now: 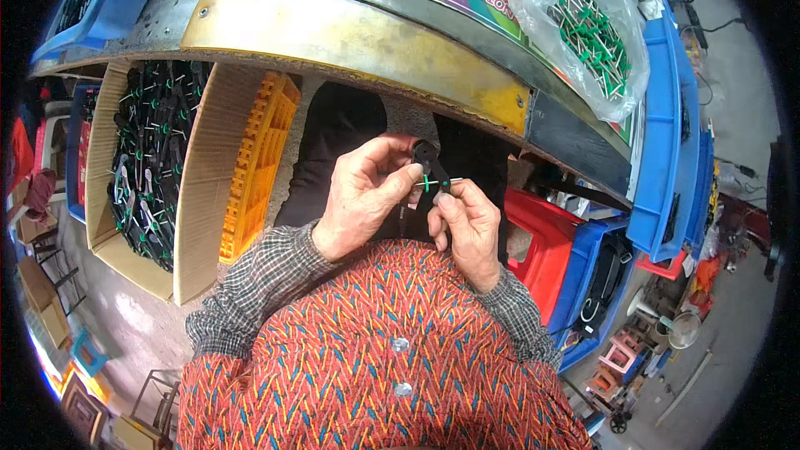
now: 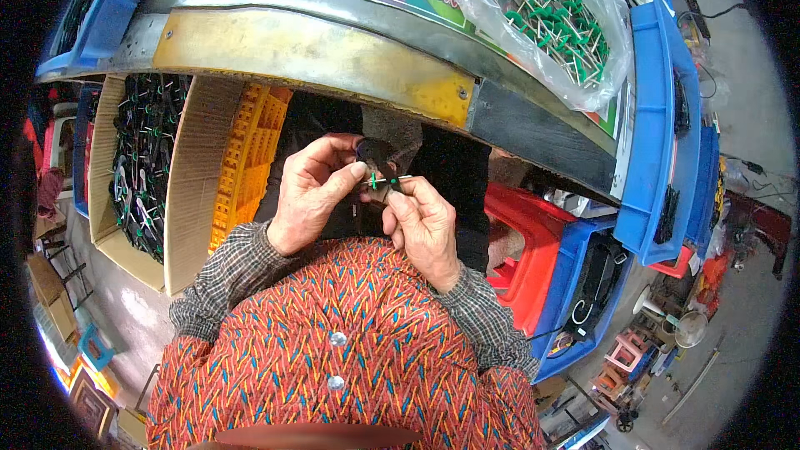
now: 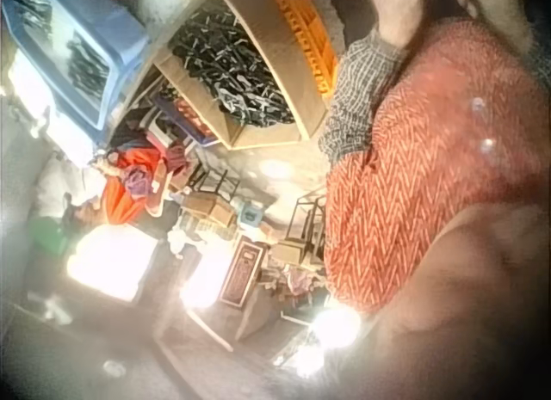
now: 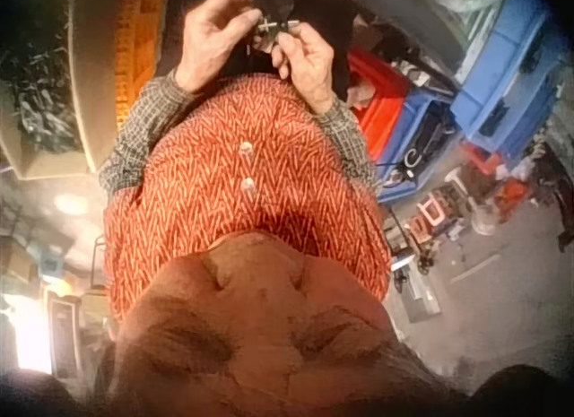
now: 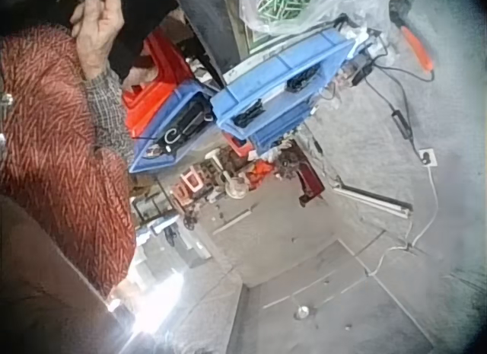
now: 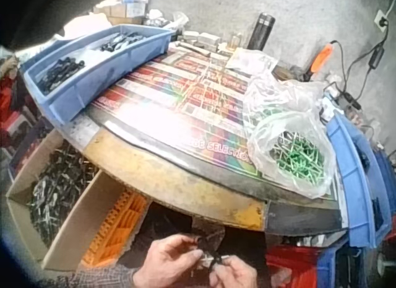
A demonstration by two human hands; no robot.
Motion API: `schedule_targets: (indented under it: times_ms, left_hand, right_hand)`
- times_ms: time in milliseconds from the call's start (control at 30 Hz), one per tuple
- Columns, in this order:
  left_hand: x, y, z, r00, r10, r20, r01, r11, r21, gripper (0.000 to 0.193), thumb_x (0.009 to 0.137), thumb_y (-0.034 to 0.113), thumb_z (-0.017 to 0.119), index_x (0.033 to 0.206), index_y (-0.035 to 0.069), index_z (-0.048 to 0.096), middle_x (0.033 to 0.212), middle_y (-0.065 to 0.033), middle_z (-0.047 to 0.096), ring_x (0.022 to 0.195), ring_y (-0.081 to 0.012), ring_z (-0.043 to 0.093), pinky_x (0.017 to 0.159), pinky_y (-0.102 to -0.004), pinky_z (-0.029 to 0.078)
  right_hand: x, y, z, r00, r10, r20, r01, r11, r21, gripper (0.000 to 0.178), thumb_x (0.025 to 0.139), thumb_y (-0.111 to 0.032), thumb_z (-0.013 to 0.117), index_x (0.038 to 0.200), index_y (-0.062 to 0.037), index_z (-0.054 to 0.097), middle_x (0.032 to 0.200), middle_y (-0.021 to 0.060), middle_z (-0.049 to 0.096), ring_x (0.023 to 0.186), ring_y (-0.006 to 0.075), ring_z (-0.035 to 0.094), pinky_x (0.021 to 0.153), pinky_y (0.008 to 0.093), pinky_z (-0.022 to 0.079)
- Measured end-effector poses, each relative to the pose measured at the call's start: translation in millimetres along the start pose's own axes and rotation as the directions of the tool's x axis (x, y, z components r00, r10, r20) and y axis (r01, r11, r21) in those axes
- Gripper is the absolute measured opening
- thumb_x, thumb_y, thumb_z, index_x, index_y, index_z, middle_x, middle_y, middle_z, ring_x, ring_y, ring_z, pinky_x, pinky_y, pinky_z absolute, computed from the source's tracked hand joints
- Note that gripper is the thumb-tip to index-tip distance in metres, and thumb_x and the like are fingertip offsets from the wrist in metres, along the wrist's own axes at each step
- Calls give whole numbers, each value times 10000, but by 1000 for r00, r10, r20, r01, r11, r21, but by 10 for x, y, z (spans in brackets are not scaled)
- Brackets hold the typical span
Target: The person assembles plastic parts by inserting pins into them by hand, places the finished pieces into a cardboard box, and picks up more parts from a tray.
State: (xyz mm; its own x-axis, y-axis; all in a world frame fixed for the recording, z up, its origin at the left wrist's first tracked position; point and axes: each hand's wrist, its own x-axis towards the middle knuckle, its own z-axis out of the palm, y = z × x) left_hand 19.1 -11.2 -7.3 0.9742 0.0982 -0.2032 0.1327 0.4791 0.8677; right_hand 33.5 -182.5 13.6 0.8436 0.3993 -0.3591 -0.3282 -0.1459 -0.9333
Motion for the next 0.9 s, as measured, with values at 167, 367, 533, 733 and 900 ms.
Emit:
schedule_targets:
  times_ms: [167, 367, 533, 733, 900]
  left_hand:
    - [30, -4, -61, 999, -6, 44, 3, 997, 78, 206, 882, 5, 591, 1080, -45, 564, 833, -27, 620, 670, -53, 557, 592, -205, 473]
    - [69, 70, -113, 1000, 0, 25, -4, 992, 128, 175, 870, 63, 650, 1010, -32, 606, 832, -22, 633, 696, -44, 557, 586, -200, 468]
    - [101, 142, -146, 986, -160, 35, 160, 987, 19, 136, 869, 84, 661, 956, -18, 635, 840, -11, 647, 748, -39, 562, 654, -204, 462]
    - [95, 75, -168, 988, -150, 39, 149, 988, 37, 156, 881, 173, 657, 953, 37, 631, 739, 48, 593, 581, -4, 447, 492, -175, 333]
    - [88, 49, -195, 985, -165, 55, 164, 986, 21, 152, 883, 172, 654, 959, 42, 630, 751, 44, 608, 575, -2, 450, 484, -169, 330]
  right_hand:
    - [6, -27, 28, 999, 29, -14, -29, 1000, -9, 195, 973, -201, 500, 947, -11, 534, 626, 36, 555, 449, 38, 440, 425, 168, 346]
    - [8, -69, 51, 994, 113, -7, -113, 994, 9, 189, 967, -200, 508, 929, -17, 527, 621, 40, 560, 437, 42, 451, 419, 172, 351]
    - [14, -52, 55, 991, 119, 68, -120, 993, 16, 199, 967, -190, 515, 1017, -1, 550, 633, 29, 584, 462, 34, 496, 428, 167, 384]
    - [10, -88, 52, 984, 138, 111, -141, 990, 21, 197, 950, -170, 540, 1010, 18, 558, 669, 50, 613, 499, 68, 554, 470, 185, 445]
    - [20, -93, 30, 978, 167, 122, -173, 984, 42, 194, 937, -164, 563, 990, 22, 576, 690, 55, 619, 526, 74, 570, 480, 196, 460]
